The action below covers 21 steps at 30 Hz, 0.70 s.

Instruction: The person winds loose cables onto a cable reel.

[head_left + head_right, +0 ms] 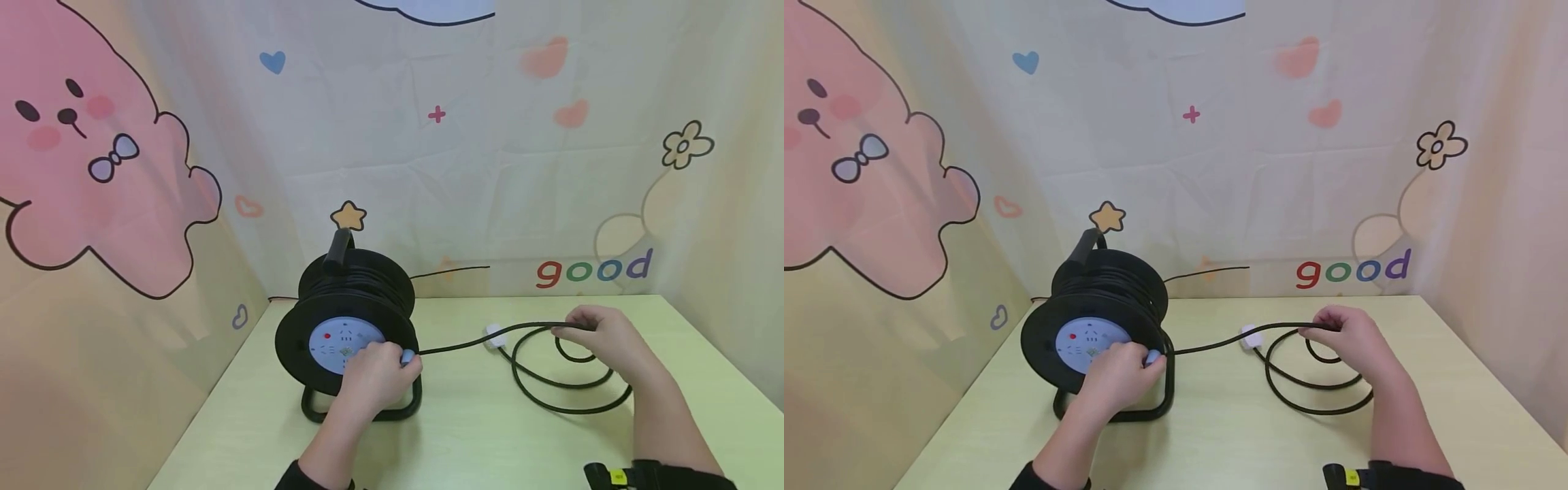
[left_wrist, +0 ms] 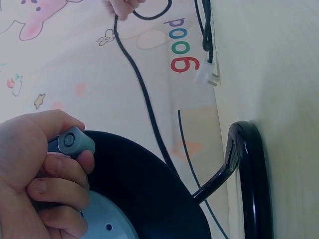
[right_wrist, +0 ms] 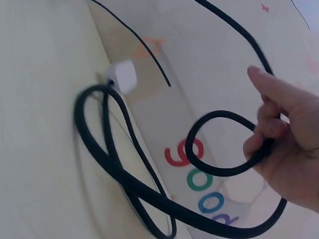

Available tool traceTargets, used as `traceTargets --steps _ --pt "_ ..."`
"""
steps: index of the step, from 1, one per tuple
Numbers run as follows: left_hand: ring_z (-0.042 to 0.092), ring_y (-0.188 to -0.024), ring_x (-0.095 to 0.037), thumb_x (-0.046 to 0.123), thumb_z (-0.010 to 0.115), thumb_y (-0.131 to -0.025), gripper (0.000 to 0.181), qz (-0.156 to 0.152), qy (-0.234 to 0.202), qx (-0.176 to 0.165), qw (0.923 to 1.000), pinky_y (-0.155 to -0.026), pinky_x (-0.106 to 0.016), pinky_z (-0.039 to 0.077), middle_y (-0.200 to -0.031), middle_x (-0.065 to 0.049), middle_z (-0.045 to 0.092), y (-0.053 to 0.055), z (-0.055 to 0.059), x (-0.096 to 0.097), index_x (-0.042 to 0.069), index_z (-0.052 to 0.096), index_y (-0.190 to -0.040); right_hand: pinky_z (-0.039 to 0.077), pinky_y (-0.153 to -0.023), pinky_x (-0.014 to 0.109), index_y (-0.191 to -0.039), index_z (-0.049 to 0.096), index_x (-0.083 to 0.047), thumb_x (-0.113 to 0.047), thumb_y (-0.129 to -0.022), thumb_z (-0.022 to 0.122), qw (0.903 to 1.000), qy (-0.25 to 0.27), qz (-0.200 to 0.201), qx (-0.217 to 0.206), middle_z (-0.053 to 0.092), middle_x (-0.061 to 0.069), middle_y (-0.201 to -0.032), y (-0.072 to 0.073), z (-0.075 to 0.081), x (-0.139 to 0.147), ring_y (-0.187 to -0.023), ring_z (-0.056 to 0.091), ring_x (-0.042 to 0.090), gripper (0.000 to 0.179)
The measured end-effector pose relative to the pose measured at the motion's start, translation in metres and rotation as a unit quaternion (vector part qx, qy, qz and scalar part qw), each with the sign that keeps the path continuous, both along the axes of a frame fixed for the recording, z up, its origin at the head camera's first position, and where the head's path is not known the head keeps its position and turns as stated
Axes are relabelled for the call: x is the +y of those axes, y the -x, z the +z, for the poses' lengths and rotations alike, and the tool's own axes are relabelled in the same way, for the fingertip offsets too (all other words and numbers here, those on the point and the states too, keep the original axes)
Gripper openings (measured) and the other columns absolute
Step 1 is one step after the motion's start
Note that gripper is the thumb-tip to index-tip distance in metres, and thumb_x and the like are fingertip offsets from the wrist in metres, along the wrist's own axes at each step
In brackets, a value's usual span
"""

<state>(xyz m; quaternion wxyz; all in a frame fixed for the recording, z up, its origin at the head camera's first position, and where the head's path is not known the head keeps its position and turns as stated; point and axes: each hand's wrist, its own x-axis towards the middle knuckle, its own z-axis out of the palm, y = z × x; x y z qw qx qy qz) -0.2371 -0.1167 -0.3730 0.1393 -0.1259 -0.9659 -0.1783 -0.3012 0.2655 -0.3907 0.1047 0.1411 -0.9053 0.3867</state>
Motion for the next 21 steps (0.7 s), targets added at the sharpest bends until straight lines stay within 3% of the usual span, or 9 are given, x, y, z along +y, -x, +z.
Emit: traceTargets --steps 4,9,21 --pt "0.035 -0.042 -0.014 0.04 0.052 -0.089 0.049 0.002 0.004 -0.007 1.0 -0.039 -0.029 0.026 -0.049 0.005 0.027 0.0 -0.001 0.001 0.016 0.036 -0.049 0.045 -0.08 0.046 -0.106 0.067 -0.017 -0.042 -0.092 0.061 0.9992 -0.021 0.021 0.026 0.065 0.003 -0.104 -0.004 0.004 0.009 -0.097 0.056 0.022 0.03" --pt "0.036 -0.042 -0.014 0.04 0.052 -0.089 0.049 0.004 0.004 -0.006 1.0 -0.039 -0.029 0.026 -0.049 0.005 0.028 0.0 -0.001 0.0 0.016 0.036 -0.049 0.046 -0.074 0.046 -0.102 0.07 -0.021 -0.045 -0.091 0.062 0.993 -0.06 -0.022 0.1 0.067 0.002 -0.102 -0.002 0.01 0.005 -0.093 0.056 0.021 0.027" --pt "0.032 -0.042 -0.012 0.04 0.052 -0.089 0.049 -0.001 0.008 -0.009 0.9999 -0.038 -0.029 0.025 -0.048 0.006 0.026 0.002 -0.003 0.0 0.017 0.036 -0.048 0.046 -0.073 0.046 -0.101 0.071 -0.019 -0.045 -0.091 0.063 0.9936 -0.05 -0.036 0.095 0.068 0.005 -0.102 -0.005 0.01 -0.001 -0.092 0.056 0.023 0.029"
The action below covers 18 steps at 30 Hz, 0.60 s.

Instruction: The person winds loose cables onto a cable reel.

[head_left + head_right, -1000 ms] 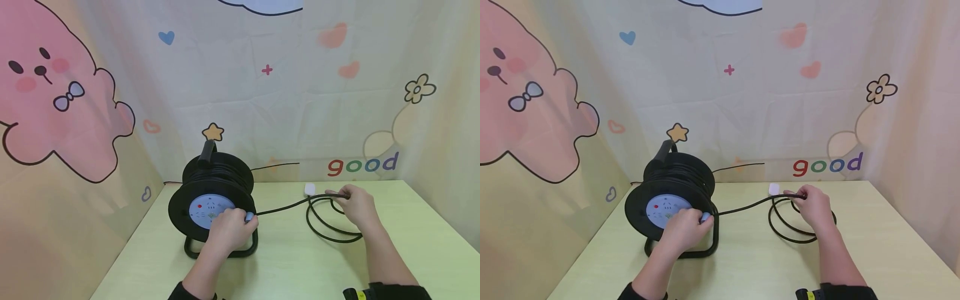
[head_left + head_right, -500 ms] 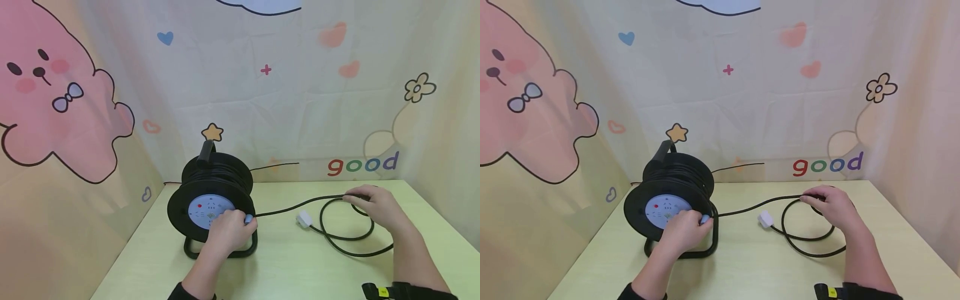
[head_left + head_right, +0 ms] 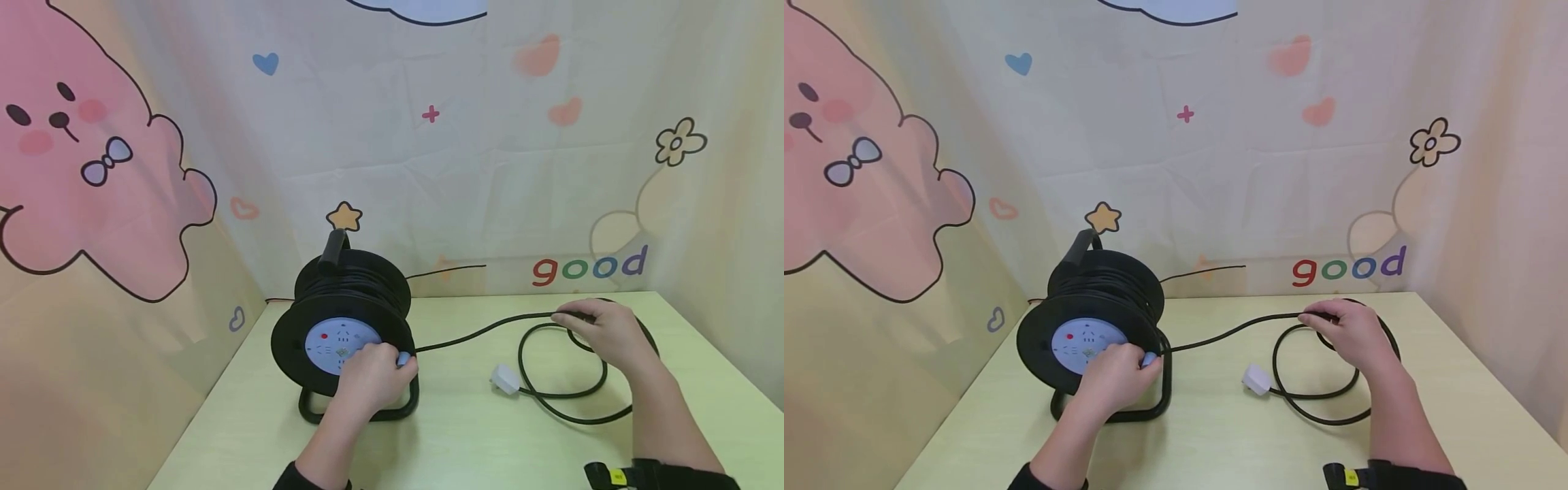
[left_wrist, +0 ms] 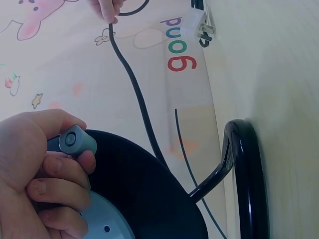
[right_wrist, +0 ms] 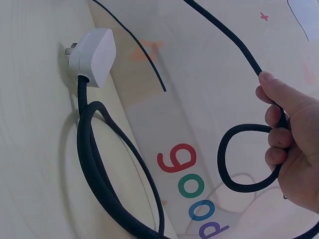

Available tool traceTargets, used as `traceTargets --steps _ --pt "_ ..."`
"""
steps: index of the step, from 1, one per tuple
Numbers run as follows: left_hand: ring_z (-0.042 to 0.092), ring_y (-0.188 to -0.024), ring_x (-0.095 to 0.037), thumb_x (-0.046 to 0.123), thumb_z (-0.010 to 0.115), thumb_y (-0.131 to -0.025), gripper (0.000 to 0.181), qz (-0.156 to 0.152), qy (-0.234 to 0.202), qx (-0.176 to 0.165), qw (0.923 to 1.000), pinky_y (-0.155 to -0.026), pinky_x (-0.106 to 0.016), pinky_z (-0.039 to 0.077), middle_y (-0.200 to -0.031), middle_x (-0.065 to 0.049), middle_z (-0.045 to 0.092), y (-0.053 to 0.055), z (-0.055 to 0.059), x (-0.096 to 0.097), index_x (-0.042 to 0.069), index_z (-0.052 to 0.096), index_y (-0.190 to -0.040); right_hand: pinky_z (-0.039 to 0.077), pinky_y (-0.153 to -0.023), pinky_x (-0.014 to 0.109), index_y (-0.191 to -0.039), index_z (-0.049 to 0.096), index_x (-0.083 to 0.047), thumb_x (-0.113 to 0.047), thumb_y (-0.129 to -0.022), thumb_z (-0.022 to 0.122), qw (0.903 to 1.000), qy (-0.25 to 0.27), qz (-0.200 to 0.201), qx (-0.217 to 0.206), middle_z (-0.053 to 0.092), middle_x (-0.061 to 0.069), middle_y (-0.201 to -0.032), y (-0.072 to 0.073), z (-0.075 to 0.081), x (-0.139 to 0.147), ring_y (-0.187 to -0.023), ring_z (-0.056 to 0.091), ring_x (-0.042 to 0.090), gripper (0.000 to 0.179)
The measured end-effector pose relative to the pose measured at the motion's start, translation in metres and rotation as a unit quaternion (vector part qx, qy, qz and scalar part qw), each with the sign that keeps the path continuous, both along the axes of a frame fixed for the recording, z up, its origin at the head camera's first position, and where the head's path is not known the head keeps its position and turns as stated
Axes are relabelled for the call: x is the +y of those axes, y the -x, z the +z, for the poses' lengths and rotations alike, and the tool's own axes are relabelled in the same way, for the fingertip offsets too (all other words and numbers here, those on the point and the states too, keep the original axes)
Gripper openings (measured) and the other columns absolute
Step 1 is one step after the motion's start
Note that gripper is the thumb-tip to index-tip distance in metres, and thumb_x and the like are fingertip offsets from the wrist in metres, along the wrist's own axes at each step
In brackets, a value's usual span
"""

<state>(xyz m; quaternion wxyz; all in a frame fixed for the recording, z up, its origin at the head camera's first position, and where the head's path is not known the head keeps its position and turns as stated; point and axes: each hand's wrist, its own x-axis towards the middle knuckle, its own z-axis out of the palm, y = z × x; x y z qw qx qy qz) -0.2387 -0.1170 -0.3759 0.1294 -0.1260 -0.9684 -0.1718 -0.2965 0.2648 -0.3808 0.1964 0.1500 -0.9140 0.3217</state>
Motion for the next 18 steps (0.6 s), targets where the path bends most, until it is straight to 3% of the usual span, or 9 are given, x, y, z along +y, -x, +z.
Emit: traceTargets --steps 9,18 --pt "0.02 -0.045 -0.012 0.032 0.052 -0.082 0.044 0.005 0.004 -0.015 0.9999 -0.04 -0.029 0.019 -0.05 0.006 0.019 0.001 -0.002 0.001 0.017 0.028 -0.048 0.045 -0.084 0.055 -0.105 0.071 -0.017 -0.048 -0.092 0.059 0.9995 0.012 0.013 -0.027 0.068 0.008 -0.106 0.002 -0.001 -0.008 -0.103 0.057 0.029 0.035" --pt "0.035 -0.048 -0.014 0.033 0.055 -0.082 0.038 0.014 0.039 -0.055 0.9976 -0.042 -0.03 0.027 -0.055 0.004 0.032 0.002 -0.013 -0.006 0.017 0.037 -0.053 0.048 -0.081 0.051 -0.102 0.072 -0.016 -0.046 -0.091 0.061 0.9984 0.016 0.039 -0.036 0.069 0.003 -0.1 0.007 -0.009 -0.028 -0.096 0.06 0.024 0.034"
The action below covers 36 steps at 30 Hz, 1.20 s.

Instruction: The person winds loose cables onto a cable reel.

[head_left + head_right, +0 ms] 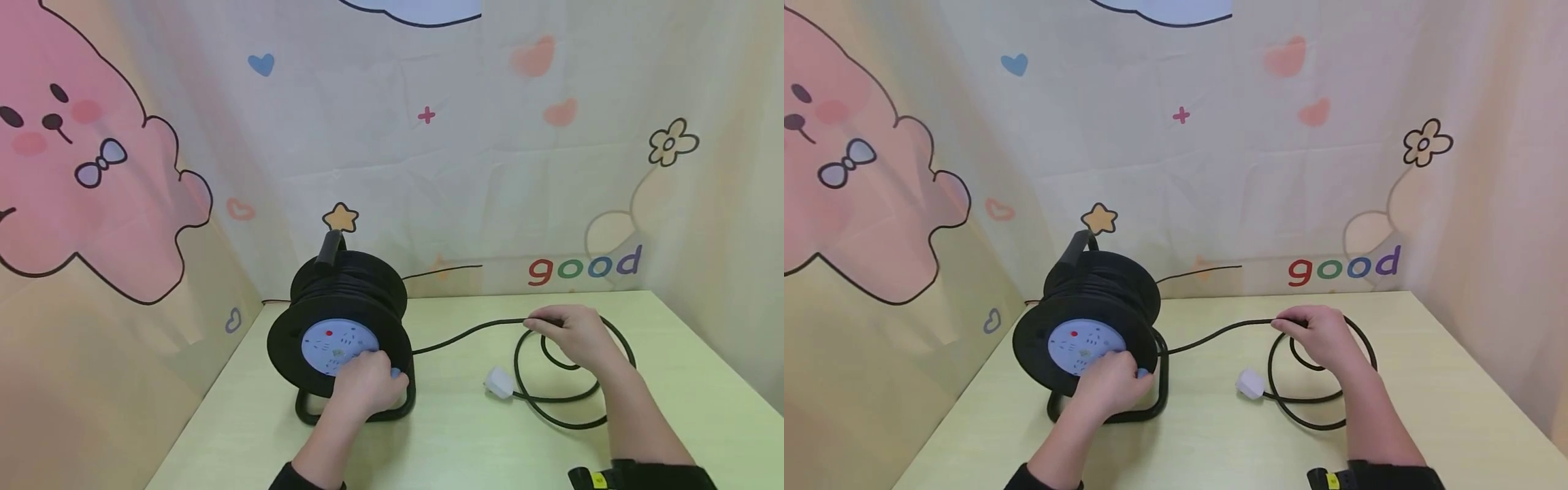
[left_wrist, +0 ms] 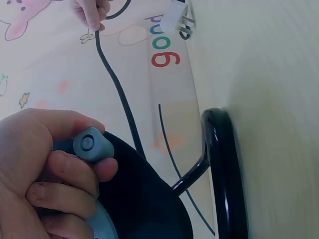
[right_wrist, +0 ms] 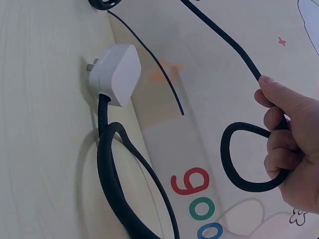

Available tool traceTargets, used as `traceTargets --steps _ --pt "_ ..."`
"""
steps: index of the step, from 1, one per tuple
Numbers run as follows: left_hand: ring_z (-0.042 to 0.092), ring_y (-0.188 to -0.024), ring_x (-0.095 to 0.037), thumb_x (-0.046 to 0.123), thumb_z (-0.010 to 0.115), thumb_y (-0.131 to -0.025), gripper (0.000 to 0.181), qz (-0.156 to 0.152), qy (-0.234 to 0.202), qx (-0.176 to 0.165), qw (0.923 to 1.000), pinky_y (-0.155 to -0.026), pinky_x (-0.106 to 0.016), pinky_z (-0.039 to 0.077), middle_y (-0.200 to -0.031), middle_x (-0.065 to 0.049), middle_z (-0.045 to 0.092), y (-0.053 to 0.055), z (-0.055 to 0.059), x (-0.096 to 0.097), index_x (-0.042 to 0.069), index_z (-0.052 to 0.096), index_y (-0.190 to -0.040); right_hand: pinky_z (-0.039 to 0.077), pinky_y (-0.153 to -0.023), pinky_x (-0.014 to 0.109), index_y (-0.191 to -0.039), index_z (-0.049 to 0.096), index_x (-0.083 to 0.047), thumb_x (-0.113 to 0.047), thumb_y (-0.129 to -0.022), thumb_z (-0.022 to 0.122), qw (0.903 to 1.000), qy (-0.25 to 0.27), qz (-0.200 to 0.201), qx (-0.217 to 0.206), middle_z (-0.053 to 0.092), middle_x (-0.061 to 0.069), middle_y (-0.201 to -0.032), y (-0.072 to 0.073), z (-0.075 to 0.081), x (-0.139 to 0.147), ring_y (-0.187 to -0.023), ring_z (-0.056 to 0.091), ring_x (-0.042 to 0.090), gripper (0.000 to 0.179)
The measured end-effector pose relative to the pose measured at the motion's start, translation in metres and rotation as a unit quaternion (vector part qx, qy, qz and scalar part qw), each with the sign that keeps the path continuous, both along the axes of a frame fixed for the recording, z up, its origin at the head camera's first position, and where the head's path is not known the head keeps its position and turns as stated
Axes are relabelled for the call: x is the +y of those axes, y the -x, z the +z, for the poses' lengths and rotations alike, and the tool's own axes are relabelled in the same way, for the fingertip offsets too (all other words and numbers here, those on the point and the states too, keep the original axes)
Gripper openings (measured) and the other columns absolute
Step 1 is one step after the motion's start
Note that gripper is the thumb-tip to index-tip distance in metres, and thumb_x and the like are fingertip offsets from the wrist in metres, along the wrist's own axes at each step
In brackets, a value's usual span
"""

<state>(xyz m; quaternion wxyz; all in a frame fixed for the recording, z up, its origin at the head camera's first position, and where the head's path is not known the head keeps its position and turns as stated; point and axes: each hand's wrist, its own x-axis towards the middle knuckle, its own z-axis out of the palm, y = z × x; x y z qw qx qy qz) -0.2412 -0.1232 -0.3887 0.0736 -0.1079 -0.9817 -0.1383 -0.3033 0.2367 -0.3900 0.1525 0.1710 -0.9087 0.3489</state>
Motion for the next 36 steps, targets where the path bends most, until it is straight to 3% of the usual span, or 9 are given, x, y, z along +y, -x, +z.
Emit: traceTargets --steps 6,19,27,32,36 --pt "0.046 -0.058 -0.017 0.038 0.058 -0.083 0.033 0.006 0.026 -0.03 0.9992 -0.047 -0.035 0.039 -0.062 0.001 0.047 0.003 -0.007 -0.01 0.016 0.049 -0.06 0.049 -0.079 0.047 -0.098 0.073 -0.02 -0.044 -0.09 0.064 0.9998 0.006 0.02 -0.005 0.069 -0.003 -0.095 0.001 -0.001 -0.015 -0.091 0.06 0.018 0.027" --pt "0.053 -0.068 -0.017 0.04 0.066 -0.079 0.028 0.011 0.053 -0.078 0.9955 -0.057 -0.045 0.047 -0.076 0.0 0.058 0.002 -0.018 -0.039 0.014 0.06 -0.075 0.048 -0.078 0.044 -0.098 0.073 -0.016 -0.035 -0.09 0.066 0.9958 0.052 0.048 -0.058 0.068 -0.002 -0.095 -0.003 0.003 -0.056 -0.088 0.059 0.016 0.022" --pt "0.049 -0.064 -0.017 0.035 0.064 -0.079 0.025 0.016 0.058 -0.092 0.9939 -0.058 -0.043 0.046 -0.073 0.0 0.055 0.0 -0.02 -0.059 0.014 0.057 -0.068 0.046 -0.069 0.038 -0.09 0.072 -0.016 -0.031 -0.09 0.067 0.992 0.093 0.041 -0.075 0.067 0.001 -0.088 -0.001 0.002 -0.085 -0.079 0.054 0.019 0.015" --pt "0.05 -0.057 -0.017 0.03 0.063 -0.08 0.024 0.021 0.034 -0.117 0.9923 -0.054 -0.037 0.044 -0.066 0.0 0.056 -0.001 -0.022 -0.072 0.011 0.056 -0.068 0.042 -0.058 0.034 -0.079 0.069 -0.017 -0.032 -0.089 0.068 0.9943 0.082 0.021 -0.065 0.061 0.0 -0.072 0.001 0.0 -0.102 -0.066 0.048 0.018 0.018" --pt "0.051 -0.049 -0.015 0.028 0.062 -0.083 0.025 0.026 0.012 -0.144 0.9892 -0.05 -0.034 0.041 -0.056 0.0 0.055 -0.002 -0.02 -0.083 0.011 0.054 -0.067 0.04 -0.058 0.034 -0.079 0.068 -0.015 -0.031 -0.089 0.068 0.9923 0.097 0.025 -0.074 0.059 0.0 -0.07 0.002 -0.003 -0.115 -0.067 0.046 0.018 0.018"
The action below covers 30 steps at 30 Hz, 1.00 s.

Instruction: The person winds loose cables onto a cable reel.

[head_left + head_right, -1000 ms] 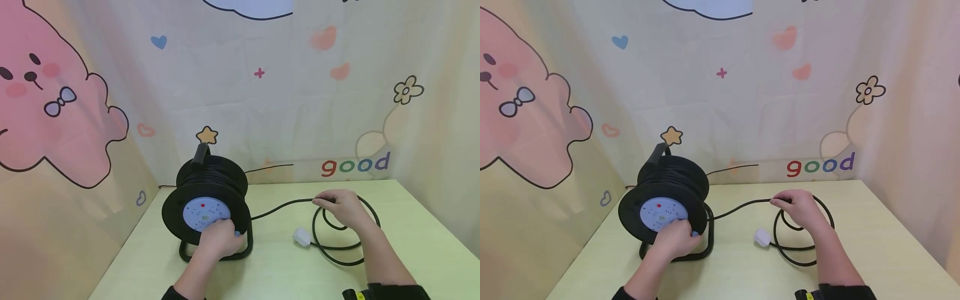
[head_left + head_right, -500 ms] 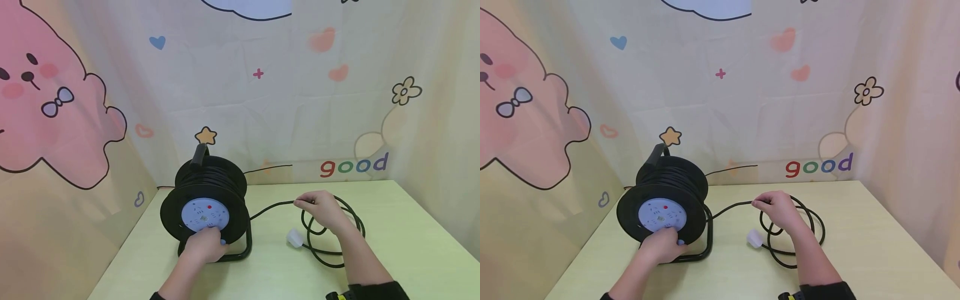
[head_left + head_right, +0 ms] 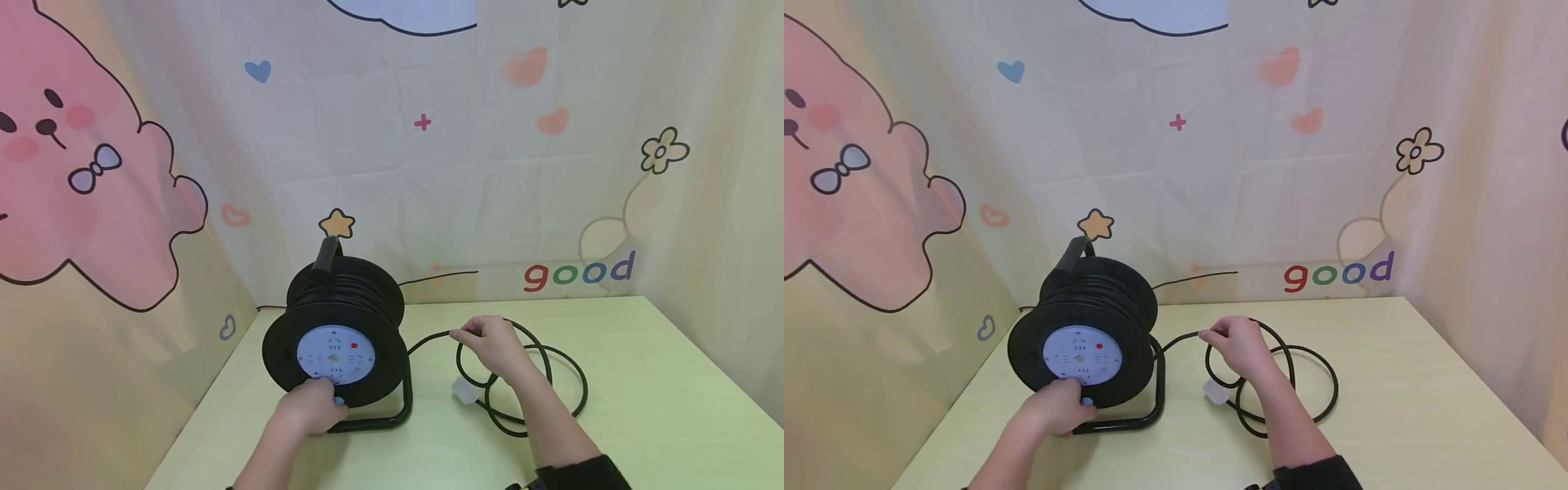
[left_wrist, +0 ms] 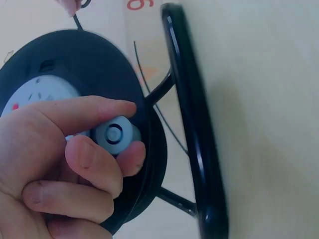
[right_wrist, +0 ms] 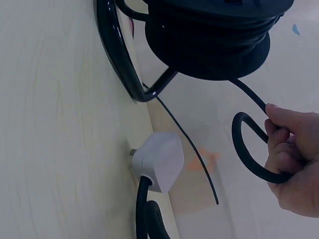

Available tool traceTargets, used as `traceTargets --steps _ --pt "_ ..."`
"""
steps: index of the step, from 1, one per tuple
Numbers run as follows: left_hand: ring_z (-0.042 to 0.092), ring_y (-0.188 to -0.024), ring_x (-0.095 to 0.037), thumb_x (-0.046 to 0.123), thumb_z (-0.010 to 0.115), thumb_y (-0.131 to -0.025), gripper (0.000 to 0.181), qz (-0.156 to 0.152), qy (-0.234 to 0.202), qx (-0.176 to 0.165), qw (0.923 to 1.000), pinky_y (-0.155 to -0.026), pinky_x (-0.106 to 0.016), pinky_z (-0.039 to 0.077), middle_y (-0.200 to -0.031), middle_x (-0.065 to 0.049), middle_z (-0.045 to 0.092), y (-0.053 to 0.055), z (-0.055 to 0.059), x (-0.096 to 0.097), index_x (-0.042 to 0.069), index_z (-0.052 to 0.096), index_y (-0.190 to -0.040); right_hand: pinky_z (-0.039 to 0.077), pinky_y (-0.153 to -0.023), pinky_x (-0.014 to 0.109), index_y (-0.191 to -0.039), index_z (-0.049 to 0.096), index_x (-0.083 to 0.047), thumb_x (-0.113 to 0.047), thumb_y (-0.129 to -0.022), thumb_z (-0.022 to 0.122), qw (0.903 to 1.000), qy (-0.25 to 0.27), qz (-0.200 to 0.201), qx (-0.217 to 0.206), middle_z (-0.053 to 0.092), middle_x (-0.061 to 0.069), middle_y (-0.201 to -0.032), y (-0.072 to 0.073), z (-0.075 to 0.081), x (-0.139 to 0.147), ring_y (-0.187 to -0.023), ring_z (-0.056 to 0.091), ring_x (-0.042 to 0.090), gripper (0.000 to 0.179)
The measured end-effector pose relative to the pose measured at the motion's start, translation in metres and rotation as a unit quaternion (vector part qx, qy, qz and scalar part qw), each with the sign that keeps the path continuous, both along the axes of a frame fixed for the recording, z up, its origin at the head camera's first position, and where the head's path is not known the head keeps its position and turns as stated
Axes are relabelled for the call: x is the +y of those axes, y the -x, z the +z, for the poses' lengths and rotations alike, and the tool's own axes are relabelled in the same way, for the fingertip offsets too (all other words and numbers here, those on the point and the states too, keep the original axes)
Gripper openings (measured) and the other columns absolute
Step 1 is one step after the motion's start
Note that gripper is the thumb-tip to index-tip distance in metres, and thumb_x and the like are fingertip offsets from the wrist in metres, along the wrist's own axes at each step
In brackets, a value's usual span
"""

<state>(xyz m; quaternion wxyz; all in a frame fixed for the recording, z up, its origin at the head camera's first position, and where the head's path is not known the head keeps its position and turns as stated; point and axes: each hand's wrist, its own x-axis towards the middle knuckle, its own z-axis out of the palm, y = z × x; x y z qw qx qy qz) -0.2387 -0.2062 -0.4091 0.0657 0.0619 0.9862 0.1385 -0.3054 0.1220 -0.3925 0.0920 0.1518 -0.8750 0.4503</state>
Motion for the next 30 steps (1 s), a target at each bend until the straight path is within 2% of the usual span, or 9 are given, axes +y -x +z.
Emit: traceTargets --steps 6,11,19,26,30 --pt "0.055 -0.049 -0.015 0.029 0.066 -0.084 0.027 0.014 -0.02 -0.025 0.9994 -0.055 -0.034 0.044 -0.055 -0.001 0.056 -0.003 0.009 -0.015 0.009 0.054 -0.071 0.044 -0.074 0.039 -0.09 0.071 -0.011 -0.021 -0.092 0.064 0.9972 0.055 0.037 -0.035 0.066 0.003 -0.091 -0.001 -0.003 -0.015 -0.084 0.053 0.019 0.012" --pt "0.054 -0.051 -0.015 0.029 0.07 -0.083 0.029 0.024 -0.041 -0.027 0.9985 -0.057 -0.034 0.043 -0.052 -0.003 0.055 -0.006 0.018 -0.029 0.008 0.055 -0.07 0.045 -0.078 0.04 -0.092 0.071 -0.01 -0.017 -0.093 0.061 0.9956 0.059 0.061 -0.039 0.067 0.003 -0.095 -0.003 -0.004 -0.027 -0.088 0.054 0.017 0.012" --pt "0.051 -0.057 -0.016 0.03 0.069 -0.083 0.035 0.042 -0.04 -0.022 0.9981 -0.054 -0.032 0.037 -0.047 -0.001 0.056 -0.008 0.032 -0.048 0.007 0.056 -0.06 0.041 -0.065 0.034 -0.082 0.07 -0.013 -0.013 -0.092 0.061 0.9937 0.031 0.099 -0.042 0.064 0.003 -0.087 -0.004 -0.007 -0.046 -0.074 0.046 0.016 0.014" --pt "0.051 -0.06 -0.017 0.031 0.069 -0.084 0.036 0.066 -0.047 -0.012 0.9966 -0.054 -0.033 0.037 -0.049 -0.002 0.057 -0.009 0.04 -0.061 0.007 0.058 -0.059 0.031 -0.054 0.031 -0.079 0.07 -0.011 -0.012 -0.093 0.06 0.9912 -0.006 0.128 -0.031 0.053 -0.003 -0.07 -0.005 -0.011 -0.057 -0.061 0.036 0.013 0.017" --pt "0.051 -0.061 -0.017 0.032 0.068 -0.085 0.036 0.063 -0.045 -0.012 0.997 -0.055 -0.034 0.038 -0.049 -0.002 0.057 -0.01 0.042 -0.062 0.006 0.058 -0.061 0.028 -0.052 0.031 -0.078 0.07 -0.01 -0.011 -0.092 0.06 0.9909 -0.016 0.131 -0.023 0.048 -0.005 -0.066 -0.006 -0.011 -0.059 -0.059 0.032 0.012 0.017"
